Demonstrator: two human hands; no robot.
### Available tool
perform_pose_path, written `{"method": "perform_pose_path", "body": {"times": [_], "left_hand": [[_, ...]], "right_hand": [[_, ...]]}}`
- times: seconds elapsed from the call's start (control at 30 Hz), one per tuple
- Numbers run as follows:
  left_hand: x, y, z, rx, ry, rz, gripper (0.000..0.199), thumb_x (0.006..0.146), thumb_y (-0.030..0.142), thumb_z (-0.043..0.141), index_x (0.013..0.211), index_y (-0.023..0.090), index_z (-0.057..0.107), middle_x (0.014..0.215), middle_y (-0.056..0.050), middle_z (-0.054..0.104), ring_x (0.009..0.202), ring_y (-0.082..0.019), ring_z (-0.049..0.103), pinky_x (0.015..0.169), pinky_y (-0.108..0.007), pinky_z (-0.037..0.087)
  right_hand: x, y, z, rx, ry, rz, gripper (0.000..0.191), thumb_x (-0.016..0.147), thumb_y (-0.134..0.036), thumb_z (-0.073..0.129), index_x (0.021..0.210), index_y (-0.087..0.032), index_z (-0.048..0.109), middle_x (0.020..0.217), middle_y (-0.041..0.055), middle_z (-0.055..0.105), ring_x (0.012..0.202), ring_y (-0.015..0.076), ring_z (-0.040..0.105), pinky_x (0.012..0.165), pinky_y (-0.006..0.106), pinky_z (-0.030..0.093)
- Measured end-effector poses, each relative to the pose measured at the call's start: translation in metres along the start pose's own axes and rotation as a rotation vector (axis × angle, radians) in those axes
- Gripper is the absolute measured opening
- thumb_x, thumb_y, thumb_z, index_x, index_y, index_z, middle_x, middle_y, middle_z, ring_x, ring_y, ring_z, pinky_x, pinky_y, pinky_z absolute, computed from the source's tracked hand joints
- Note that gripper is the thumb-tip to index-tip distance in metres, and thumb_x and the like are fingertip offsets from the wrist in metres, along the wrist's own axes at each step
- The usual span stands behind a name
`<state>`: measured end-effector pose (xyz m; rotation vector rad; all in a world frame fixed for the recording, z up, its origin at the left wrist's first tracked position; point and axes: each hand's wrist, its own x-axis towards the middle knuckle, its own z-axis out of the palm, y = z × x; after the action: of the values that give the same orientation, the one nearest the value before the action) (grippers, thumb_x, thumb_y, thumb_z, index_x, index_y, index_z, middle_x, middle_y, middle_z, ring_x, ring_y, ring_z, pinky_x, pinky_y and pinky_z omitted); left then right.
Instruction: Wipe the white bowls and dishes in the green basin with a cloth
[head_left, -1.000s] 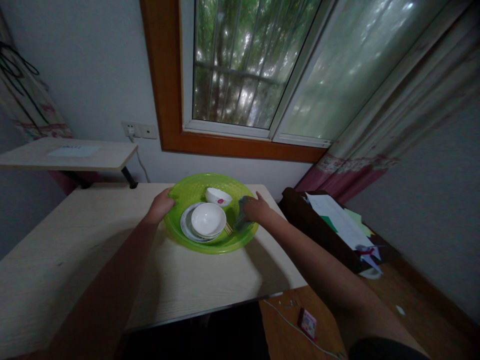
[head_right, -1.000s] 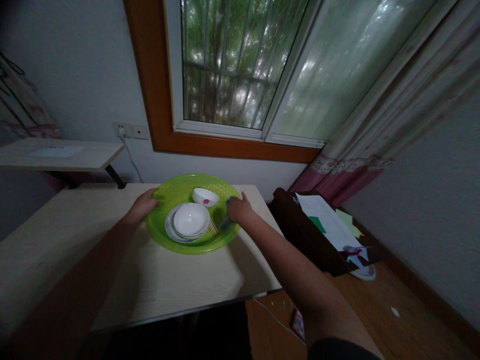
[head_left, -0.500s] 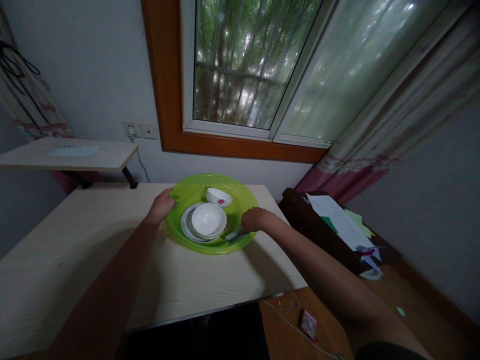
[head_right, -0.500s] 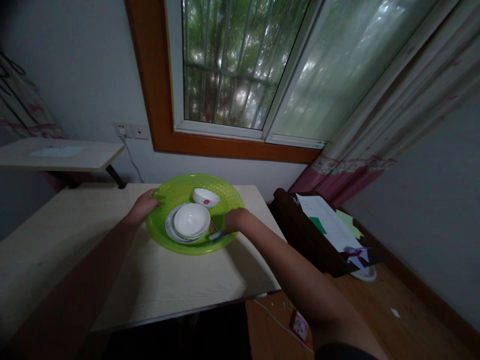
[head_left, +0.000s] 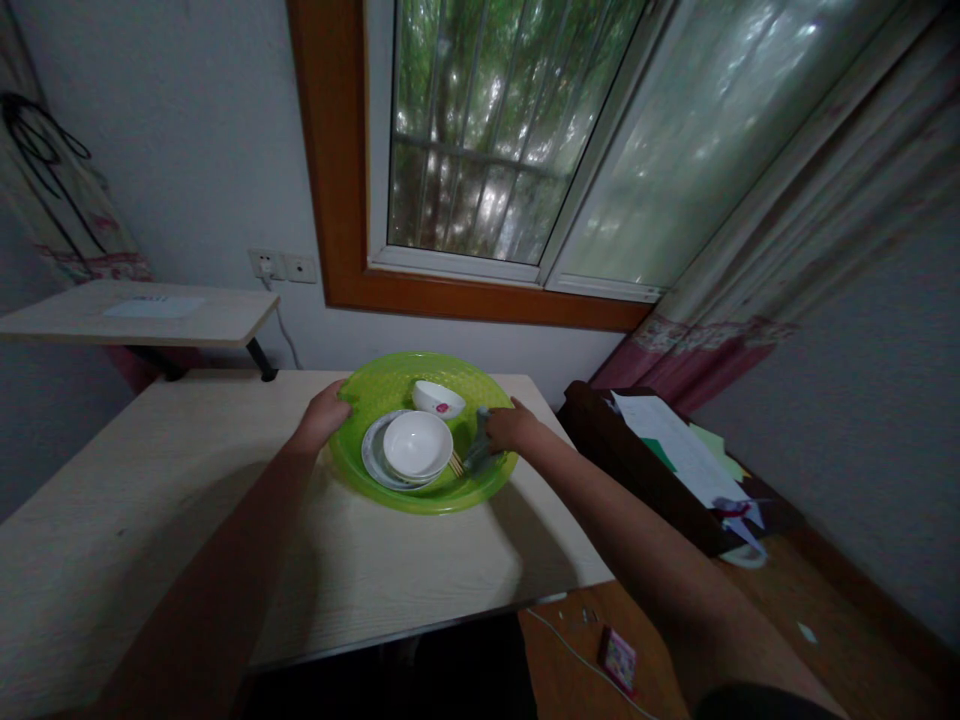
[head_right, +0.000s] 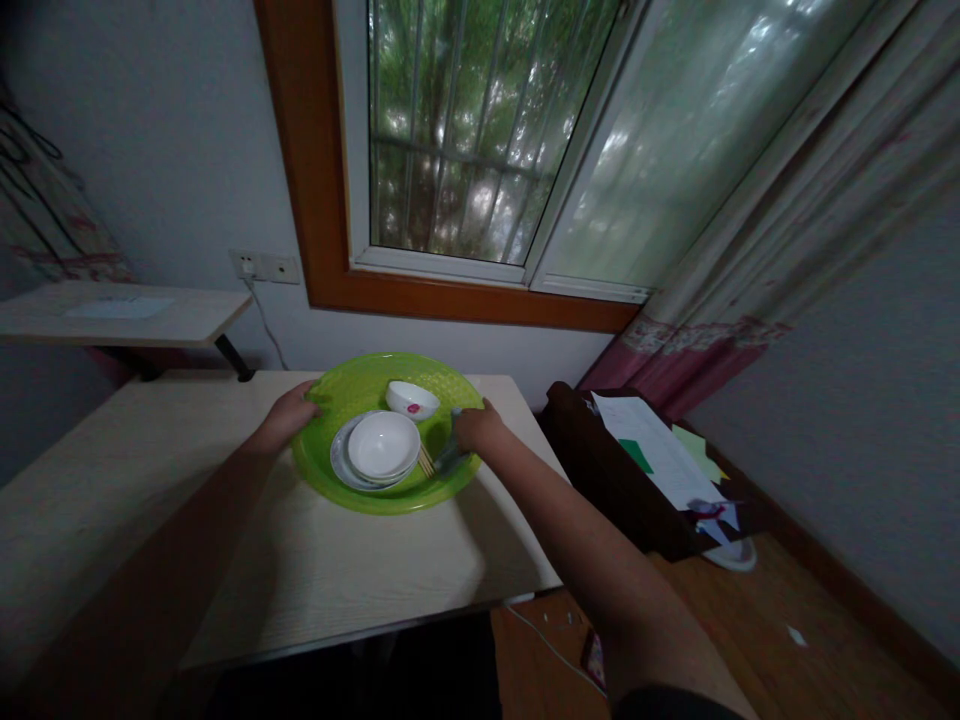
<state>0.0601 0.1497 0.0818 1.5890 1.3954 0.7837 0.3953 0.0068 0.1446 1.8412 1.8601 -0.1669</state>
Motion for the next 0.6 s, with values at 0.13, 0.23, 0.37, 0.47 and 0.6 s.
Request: {"method": "perform_pose_path", "body": {"times": [0.13,0.23,0.37,0.47,0.6], "left_hand": [[0.002,-0.003,0.0,-0.003,-0.011,0.011,0.075,0.072,0.006,0.061,0.145,0.017,0.078,0.131,-0.013,0.085,0.11,-0.029,0.082,0.094,-0.035,0.065],[0.001,-0.003,0.0,0.002,-0.004,0.017,0.077,0.07,0.006,0.062,0.144,0.018,0.078,0.129,-0.012,0.086,0.11,-0.028,0.082,0.094,-0.035,0.065],[-0.003,0.003,0.0,0.015,0.013,0.007,0.073,0.072,0.006,0.064,0.142,0.018,0.079,0.123,-0.012,0.087,0.11,-0.03,0.082,0.093,-0.036,0.065],[-0.008,0.009,0.0,0.006,0.026,0.001,0.07,0.072,0.008,0.068,0.14,0.019,0.081,0.121,-0.012,0.087,0.11,-0.032,0.082,0.093,-0.038,0.065],[-0.011,0.015,-0.001,-0.008,0.015,-0.006,0.073,0.07,0.008,0.069,0.141,0.02,0.08,0.121,-0.011,0.087,0.111,-0.032,0.082,0.094,-0.039,0.065]], "right_hand": [[0.014,0.005,0.017,-0.031,0.192,-0.005,0.045,0.094,-0.018,0.075,0.138,-0.027,0.084,0.159,0.0156,0.073,0.164,0.0349,0.053,0.142,0.062,0.026],[0.017,0.004,0.021,-0.032,0.219,-0.006,0.05,0.097,-0.015,0.066,0.143,-0.028,0.081,0.162,0.0135,0.071,0.165,0.0332,0.052,0.142,0.061,0.025],[0.009,-0.002,0.015,-0.024,0.105,0.028,0.042,0.097,-0.022,0.073,0.137,-0.022,0.084,0.148,0.0194,0.079,0.149,0.0344,0.068,0.14,0.056,0.028],[-0.002,-0.009,0.006,-0.018,-0.036,-0.001,0.04,0.096,-0.038,0.082,0.131,-0.021,0.086,0.134,0.0189,0.085,0.136,0.0367,0.076,0.136,0.056,0.034],[-0.017,-0.013,-0.008,0.04,-0.134,-0.066,0.044,0.094,-0.053,0.086,0.124,-0.02,0.089,0.126,0.0184,0.086,0.129,0.038,0.079,0.12,0.049,0.053]]}}
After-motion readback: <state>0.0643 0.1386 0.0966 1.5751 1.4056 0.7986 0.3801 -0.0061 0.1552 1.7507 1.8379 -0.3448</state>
